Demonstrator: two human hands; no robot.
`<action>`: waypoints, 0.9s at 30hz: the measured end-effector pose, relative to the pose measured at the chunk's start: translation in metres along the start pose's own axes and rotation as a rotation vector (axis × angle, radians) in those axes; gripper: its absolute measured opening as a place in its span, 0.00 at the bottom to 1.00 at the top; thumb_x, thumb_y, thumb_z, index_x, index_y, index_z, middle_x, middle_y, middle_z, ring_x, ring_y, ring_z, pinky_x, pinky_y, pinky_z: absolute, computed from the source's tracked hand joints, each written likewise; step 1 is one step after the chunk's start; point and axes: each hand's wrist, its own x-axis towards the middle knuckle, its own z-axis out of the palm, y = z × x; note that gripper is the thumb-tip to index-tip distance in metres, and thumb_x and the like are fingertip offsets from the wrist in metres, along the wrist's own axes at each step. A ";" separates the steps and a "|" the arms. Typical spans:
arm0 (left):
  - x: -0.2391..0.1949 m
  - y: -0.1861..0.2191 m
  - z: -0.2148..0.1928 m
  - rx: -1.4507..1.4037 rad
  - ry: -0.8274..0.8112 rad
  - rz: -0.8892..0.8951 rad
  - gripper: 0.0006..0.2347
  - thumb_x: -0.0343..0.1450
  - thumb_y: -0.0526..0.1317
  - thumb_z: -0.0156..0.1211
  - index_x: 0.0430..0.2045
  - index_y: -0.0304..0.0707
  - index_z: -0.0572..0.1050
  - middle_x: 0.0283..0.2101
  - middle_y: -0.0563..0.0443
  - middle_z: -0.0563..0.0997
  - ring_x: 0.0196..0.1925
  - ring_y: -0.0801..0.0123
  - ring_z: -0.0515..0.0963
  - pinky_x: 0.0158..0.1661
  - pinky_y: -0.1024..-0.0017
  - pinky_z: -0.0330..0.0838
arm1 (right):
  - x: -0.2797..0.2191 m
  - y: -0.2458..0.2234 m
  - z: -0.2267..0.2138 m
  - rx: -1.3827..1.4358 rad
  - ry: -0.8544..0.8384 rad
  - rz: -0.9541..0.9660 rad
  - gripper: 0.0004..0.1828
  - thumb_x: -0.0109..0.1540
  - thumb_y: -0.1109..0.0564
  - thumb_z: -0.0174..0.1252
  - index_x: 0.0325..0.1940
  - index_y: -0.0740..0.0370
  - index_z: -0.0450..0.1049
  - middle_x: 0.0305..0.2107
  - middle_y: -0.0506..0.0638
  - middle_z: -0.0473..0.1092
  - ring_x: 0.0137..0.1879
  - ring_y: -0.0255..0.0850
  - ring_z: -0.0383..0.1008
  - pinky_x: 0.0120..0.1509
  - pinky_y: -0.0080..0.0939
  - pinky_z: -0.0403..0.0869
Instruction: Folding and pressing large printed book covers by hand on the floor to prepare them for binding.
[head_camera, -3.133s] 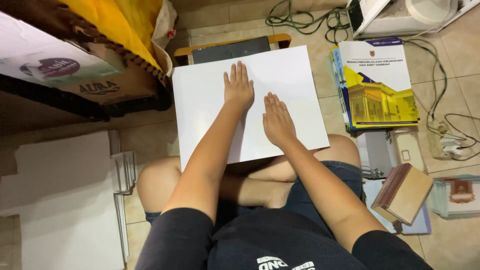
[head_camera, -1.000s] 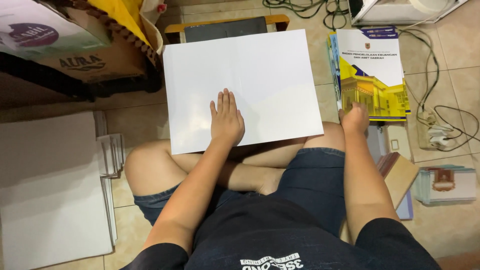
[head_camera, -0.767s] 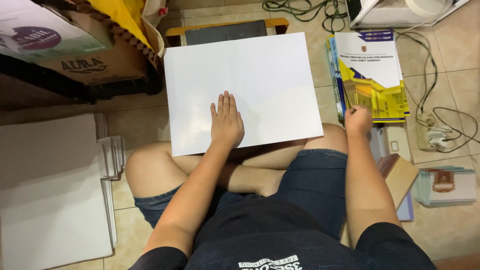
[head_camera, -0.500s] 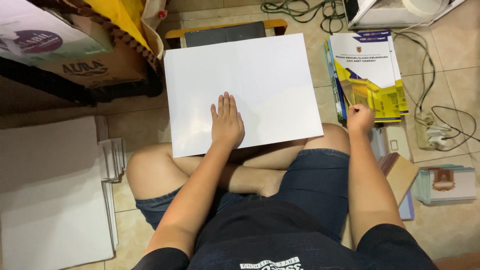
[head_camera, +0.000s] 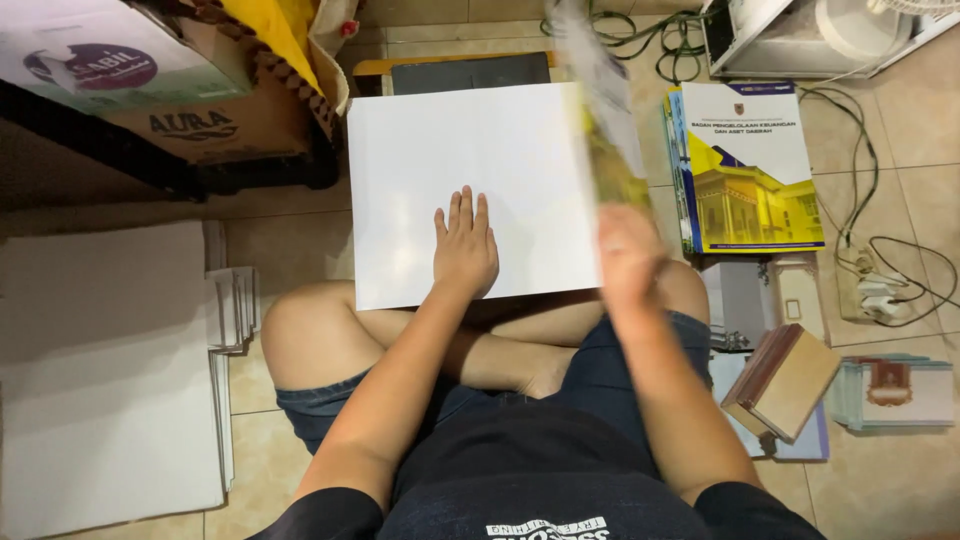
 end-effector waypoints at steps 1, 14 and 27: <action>0.001 -0.001 0.001 0.000 0.001 -0.004 0.25 0.79 0.41 0.26 0.74 0.32 0.47 0.78 0.35 0.43 0.80 0.51 0.39 0.73 0.49 0.28 | -0.029 0.009 0.016 0.004 -0.002 0.000 0.09 0.59 0.72 0.67 0.27 0.65 0.78 0.23 0.58 0.73 0.37 0.59 0.77 0.44 0.52 0.73; 0.007 -0.011 -0.001 0.087 0.002 0.047 0.29 0.77 0.57 0.32 0.74 0.47 0.52 0.77 0.38 0.49 0.80 0.52 0.44 0.72 0.50 0.37 | -0.061 0.074 -0.005 -0.154 -0.539 0.320 0.18 0.65 0.49 0.62 0.52 0.64 0.74 0.48 0.59 0.71 0.56 0.61 0.71 0.56 0.61 0.73; -0.006 0.000 -0.021 -0.008 -0.012 0.051 0.26 0.79 0.57 0.33 0.73 0.53 0.56 0.78 0.36 0.48 0.81 0.49 0.40 0.72 0.43 0.30 | -0.100 0.162 -0.030 -0.186 -0.413 0.606 0.13 0.67 0.52 0.63 0.48 0.61 0.71 0.41 0.62 0.75 0.51 0.61 0.76 0.50 0.59 0.74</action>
